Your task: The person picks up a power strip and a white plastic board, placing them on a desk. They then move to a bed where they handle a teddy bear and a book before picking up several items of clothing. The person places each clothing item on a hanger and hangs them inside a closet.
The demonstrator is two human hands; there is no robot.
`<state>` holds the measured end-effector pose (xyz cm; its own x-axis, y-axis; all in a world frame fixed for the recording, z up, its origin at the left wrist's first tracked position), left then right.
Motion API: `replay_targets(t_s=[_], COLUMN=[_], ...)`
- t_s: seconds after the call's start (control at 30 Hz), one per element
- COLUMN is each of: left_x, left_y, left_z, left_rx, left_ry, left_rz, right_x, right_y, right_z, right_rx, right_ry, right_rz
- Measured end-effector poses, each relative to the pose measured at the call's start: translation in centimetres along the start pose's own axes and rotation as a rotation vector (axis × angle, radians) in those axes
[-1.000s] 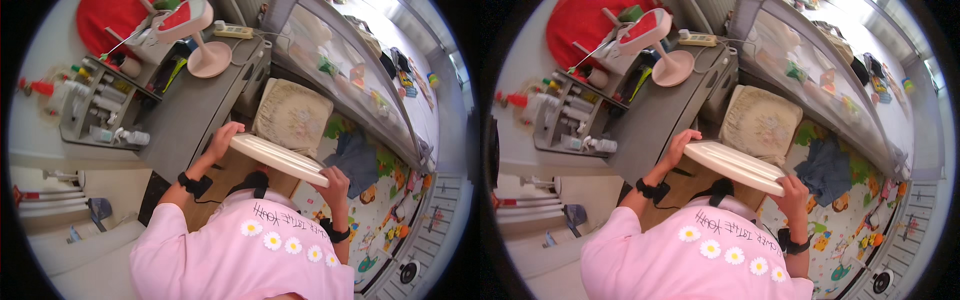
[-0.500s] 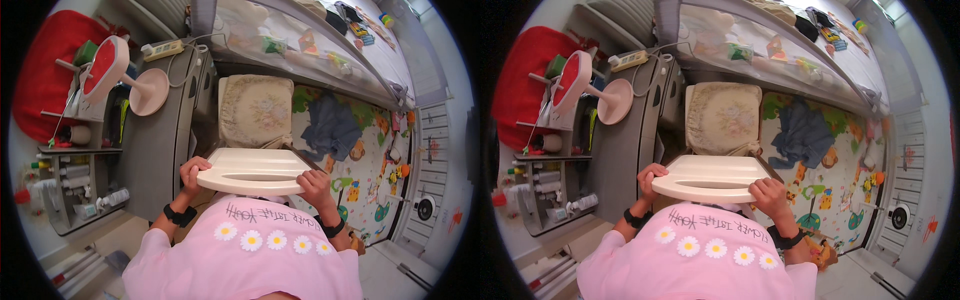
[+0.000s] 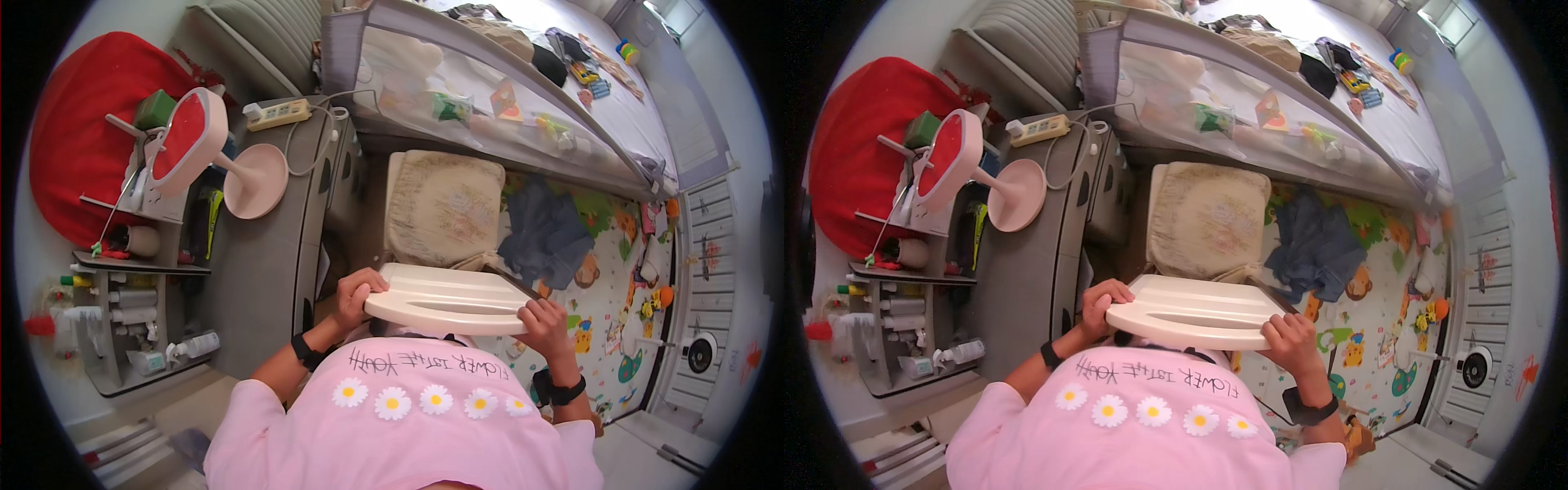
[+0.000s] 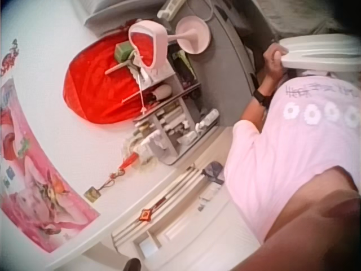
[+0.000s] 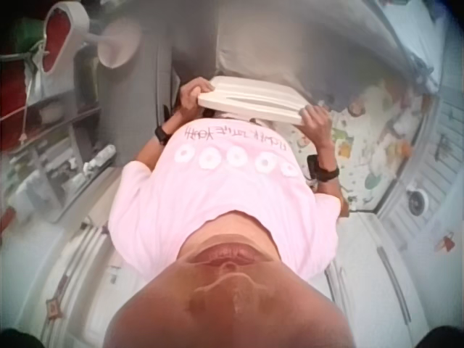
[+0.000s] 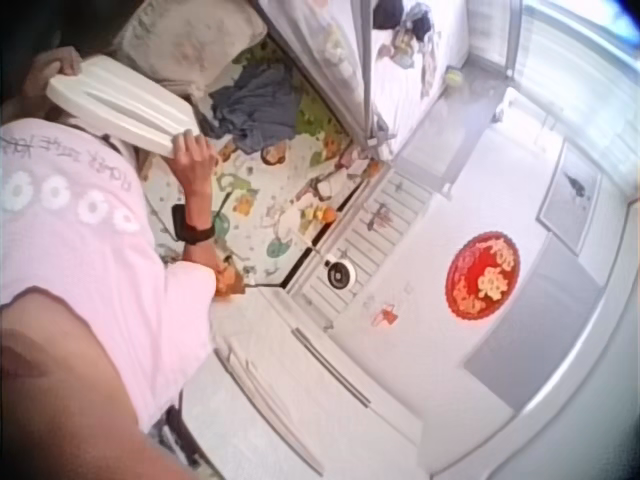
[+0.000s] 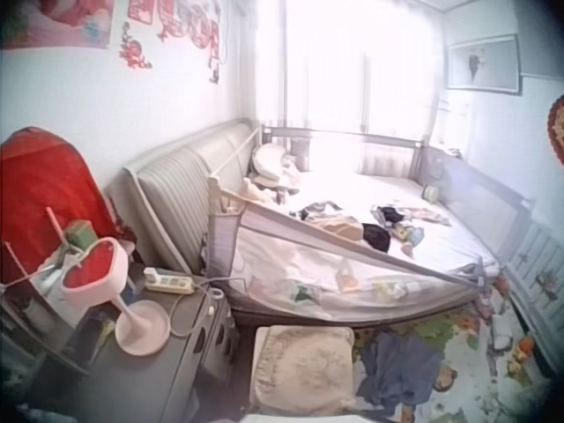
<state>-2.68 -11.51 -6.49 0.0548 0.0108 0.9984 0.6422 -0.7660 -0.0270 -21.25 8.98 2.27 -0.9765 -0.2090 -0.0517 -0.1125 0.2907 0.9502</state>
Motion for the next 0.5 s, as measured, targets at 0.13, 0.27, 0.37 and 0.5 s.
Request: replay_targets(t_s=[0.13, 0.27, 0.37, 0.5], left_x=[0.9, -4.1, -8.6, -15.6], left_y=[1.1, 0.6, 3.1, 4.2], left_z=[-1.2, -3.6, -7.8, -12.7], left_rx=[-0.088, -0.453, -0.311, -0.102], left_ry=[0.039, 0.688, 0.727, 0.871], left_rz=[-0.007, 0.571, 0.489, 0.583], right_x=[0.1, 0.5, 0.9, 1.5], right_y=[-0.3, -0.2, -0.5, -1.1], right_z=[-1.0, -0.9, -0.7, -0.5], right_rx=[-0.001, 0.004, 0.002, -0.012], right_ry=[0.018, -0.048, -0.089, -0.109], right_rz=[-0.047, -0.065, -0.068, -0.078])
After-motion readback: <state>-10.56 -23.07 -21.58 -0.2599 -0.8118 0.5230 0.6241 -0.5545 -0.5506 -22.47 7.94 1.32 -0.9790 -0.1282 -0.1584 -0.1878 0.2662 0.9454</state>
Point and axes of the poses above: each hand's wrist, its own z-axis away from the middle knuckle, its own y-axis out of the back of the hand, x = y × z, the point moved 9 cm from there along -z, towards the middle knuckle, and after that the axes turned 13 degrees about y, right-handed, at the moved point
